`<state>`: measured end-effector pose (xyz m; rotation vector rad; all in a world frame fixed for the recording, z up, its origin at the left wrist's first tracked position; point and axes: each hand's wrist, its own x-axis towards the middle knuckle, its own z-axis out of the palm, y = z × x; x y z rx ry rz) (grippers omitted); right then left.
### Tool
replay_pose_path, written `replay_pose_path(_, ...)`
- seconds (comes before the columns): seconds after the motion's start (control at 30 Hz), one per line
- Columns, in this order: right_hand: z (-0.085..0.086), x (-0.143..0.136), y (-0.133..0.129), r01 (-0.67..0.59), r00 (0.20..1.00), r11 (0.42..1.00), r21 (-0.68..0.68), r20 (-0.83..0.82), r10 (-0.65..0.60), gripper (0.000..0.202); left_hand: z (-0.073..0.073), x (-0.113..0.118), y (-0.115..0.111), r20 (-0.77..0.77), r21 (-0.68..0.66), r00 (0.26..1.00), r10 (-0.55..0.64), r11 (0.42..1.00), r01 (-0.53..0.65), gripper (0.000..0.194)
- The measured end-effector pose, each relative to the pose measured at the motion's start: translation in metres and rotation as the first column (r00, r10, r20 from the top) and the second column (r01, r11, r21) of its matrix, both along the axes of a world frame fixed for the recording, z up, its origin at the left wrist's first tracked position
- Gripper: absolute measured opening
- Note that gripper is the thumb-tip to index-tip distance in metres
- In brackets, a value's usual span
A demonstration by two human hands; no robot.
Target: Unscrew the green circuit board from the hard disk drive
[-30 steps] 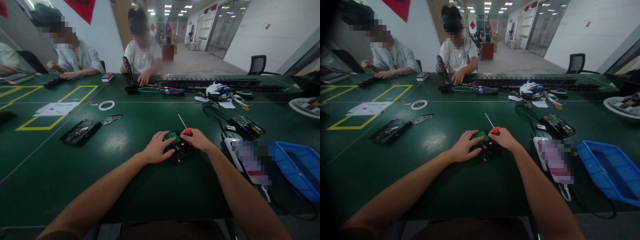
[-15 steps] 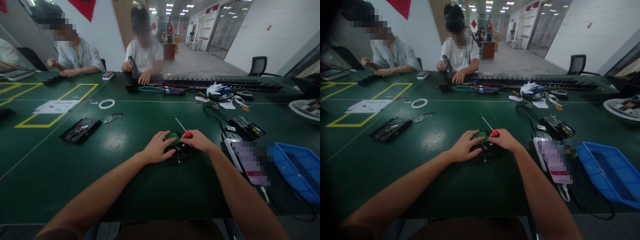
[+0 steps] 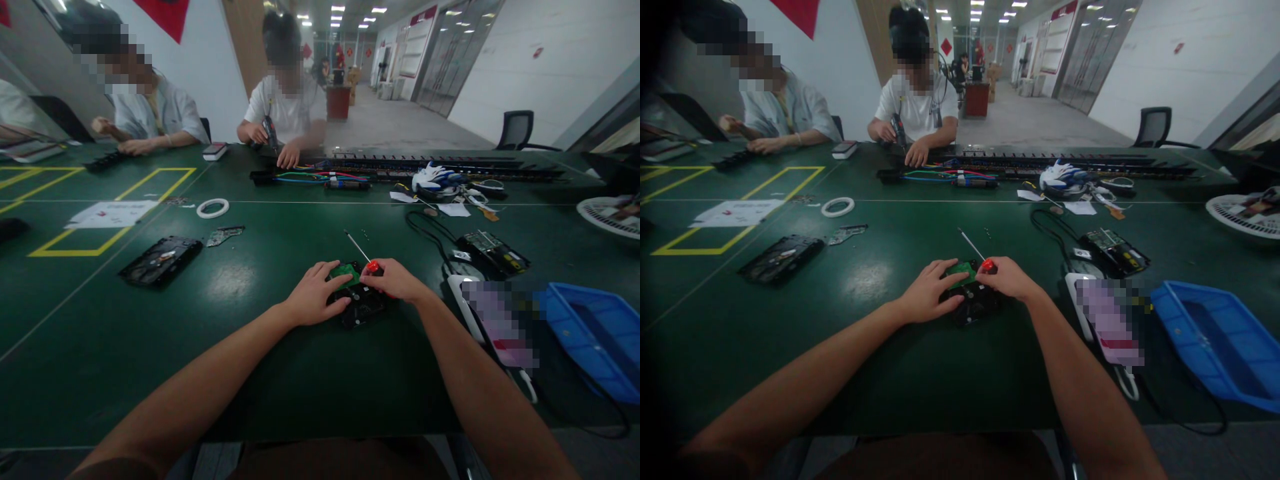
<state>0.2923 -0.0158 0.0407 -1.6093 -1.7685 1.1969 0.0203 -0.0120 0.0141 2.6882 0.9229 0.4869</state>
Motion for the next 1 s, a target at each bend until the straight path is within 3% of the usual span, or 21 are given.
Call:
replay_pose_path(0.23, 0.0059, -0.0011, -0.0006, -0.01, 1.0, 1.0, -0.019, -0.015, 0.01, 0.02, -0.0013, -0.0001, 0.0007, 0.006, 0.008, 1.0, -0.002, 1.0, 0.002, 0.061)
replay_pose_path(1.0, -0.0034, -0.0015, 0.0035, 0.037, 0.999, 0.999, -0.029, -0.002, -0.037, 0.018, -0.0007, 0.0001, 0.0006, 0.005, 0.011, 1.0, -0.004, 1.0, 0.004, 0.06)
